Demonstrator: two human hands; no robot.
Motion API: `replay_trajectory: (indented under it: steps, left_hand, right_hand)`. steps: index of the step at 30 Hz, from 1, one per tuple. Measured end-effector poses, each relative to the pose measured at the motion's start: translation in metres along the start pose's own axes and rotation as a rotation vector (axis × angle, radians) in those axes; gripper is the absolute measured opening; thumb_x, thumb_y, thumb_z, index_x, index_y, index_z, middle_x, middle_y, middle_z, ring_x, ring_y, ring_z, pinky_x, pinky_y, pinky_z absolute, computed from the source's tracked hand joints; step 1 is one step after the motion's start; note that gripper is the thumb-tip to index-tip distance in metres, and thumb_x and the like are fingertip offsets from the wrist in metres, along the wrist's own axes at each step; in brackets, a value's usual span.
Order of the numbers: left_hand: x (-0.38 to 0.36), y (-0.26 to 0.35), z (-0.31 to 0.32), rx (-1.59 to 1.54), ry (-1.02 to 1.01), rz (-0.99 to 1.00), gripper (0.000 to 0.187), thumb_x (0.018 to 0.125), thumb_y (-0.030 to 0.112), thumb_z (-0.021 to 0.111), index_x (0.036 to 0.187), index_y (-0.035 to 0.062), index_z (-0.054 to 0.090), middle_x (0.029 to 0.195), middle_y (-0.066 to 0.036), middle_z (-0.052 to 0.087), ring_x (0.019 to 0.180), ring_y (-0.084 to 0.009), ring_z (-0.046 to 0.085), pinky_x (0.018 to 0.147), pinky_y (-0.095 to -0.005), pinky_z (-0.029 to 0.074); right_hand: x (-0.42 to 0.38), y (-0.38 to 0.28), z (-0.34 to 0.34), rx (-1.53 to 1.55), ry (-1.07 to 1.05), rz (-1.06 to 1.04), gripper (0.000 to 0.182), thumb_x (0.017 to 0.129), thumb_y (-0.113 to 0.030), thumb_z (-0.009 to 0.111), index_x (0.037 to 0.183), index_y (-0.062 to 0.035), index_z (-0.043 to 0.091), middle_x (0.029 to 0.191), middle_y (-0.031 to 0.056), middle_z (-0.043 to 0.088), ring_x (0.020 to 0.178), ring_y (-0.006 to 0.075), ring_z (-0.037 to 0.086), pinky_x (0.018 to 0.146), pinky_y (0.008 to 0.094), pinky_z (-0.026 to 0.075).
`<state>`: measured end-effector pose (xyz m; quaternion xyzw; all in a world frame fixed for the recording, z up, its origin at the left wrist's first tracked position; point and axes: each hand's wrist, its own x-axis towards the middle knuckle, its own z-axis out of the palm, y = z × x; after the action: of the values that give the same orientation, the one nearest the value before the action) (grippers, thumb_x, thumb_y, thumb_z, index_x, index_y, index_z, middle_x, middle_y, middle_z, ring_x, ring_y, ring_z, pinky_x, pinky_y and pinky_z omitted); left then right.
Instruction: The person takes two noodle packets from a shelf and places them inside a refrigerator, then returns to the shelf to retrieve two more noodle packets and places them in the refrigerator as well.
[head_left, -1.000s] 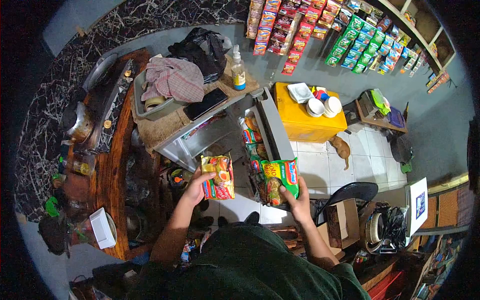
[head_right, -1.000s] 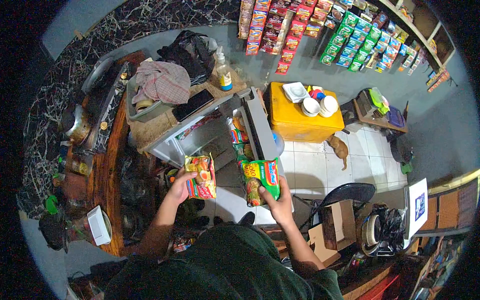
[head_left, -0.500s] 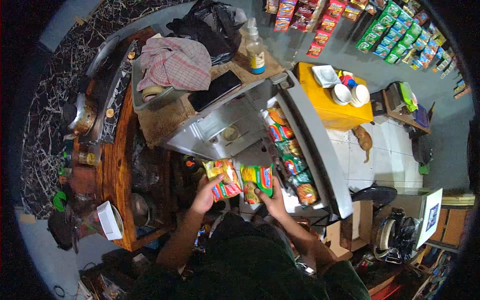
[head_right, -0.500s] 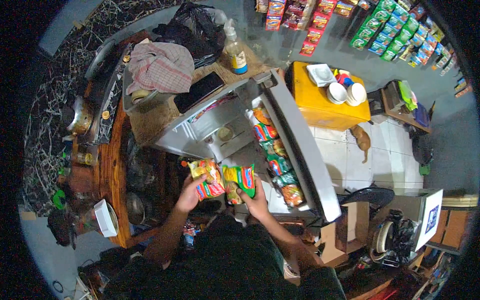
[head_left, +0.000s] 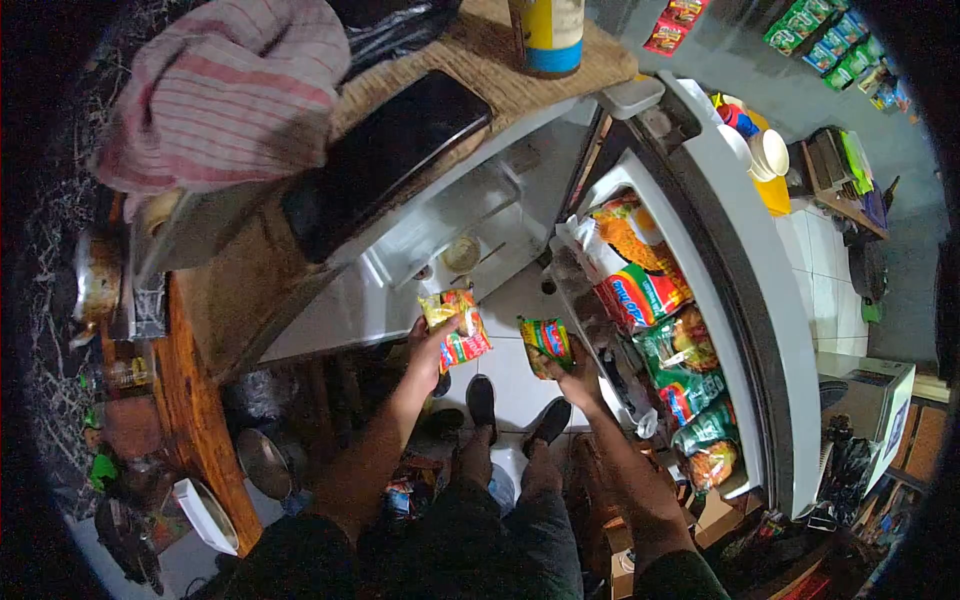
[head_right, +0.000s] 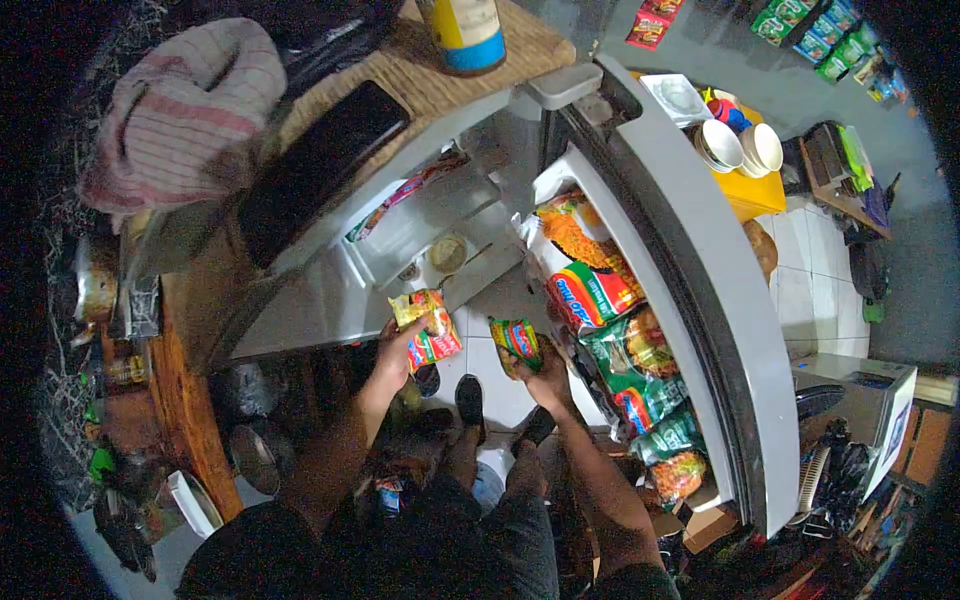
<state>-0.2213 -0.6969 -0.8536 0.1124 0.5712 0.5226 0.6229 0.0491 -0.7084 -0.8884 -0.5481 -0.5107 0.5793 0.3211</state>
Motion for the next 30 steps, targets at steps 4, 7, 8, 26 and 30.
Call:
replay_trajectory:
  steps: [4,7,8,26,30]
  left_hand:
    - [0.029,-0.019,0.008,0.028,0.000,0.007,0.040,0.081,0.016,0.076,0.115,0.0052,0.057,0.109,-0.006,0.065,0.098,-0.0150,0.064,0.088,-0.0318,0.049]
    - [0.031,-0.028,0.014,0.049,-0.063,0.020,0.039,0.082,0.016,0.075,0.115,0.0064,0.057,0.111,-0.005,0.065,0.099,-0.0152,0.063,0.087,-0.0315,0.049]
    - [0.030,-0.030,0.016,0.049,-0.046,0.000,0.038,0.082,0.014,0.075,0.115,0.0068,0.057,0.112,-0.005,0.065,0.099,-0.0150,0.063,0.088,-0.0308,0.048]
    - [0.093,-0.019,0.001,0.157,-0.091,0.139,0.043,0.080,0.013,0.076,0.117,0.0020,0.056,0.109,-0.009,0.065,0.098,-0.0161,0.063,0.086,-0.0324,0.051]
    - [0.145,-0.007,0.000,0.166,-0.161,0.160,0.045,0.077,0.017,0.078,0.114,0.0012,0.058,0.107,-0.008,0.066,0.097,-0.0163,0.063,0.085,-0.0319,0.051]
  right_hand:
    - [0.010,0.005,-0.009,0.110,-0.088,-0.077,0.048,0.081,-0.021,0.073,0.120,-0.0031,0.053,0.107,0.0102,0.061,0.100,0.0173,0.058,0.091,0.0330,0.046]
    - [0.001,-0.007,-0.021,-0.150,-0.224,0.017,0.050,0.080,-0.025,0.074,0.120,-0.0046,0.053,0.108,0.0107,0.061,0.102,0.0196,0.059,0.092,0.0341,0.045]
    - [0.000,0.017,-0.019,-0.105,-0.207,-0.076,0.050,0.080,-0.026,0.074,0.120,-0.0048,0.053,0.106,0.0115,0.063,0.101,0.0223,0.061,0.090,0.0348,0.046]
    - [-0.012,0.000,-0.036,-0.110,-0.071,-0.066,0.048,0.081,-0.016,0.075,0.121,-0.0003,0.053,0.115,0.0112,0.061,0.105,0.0193,0.059,0.093,0.0317,0.046]
    - [0.002,-0.002,-0.009,0.087,0.031,0.007,0.043,0.081,-0.012,0.074,0.116,0.0014,0.054,0.109,0.0102,0.063,0.100,0.0164,0.060,0.090,0.0306,0.047]
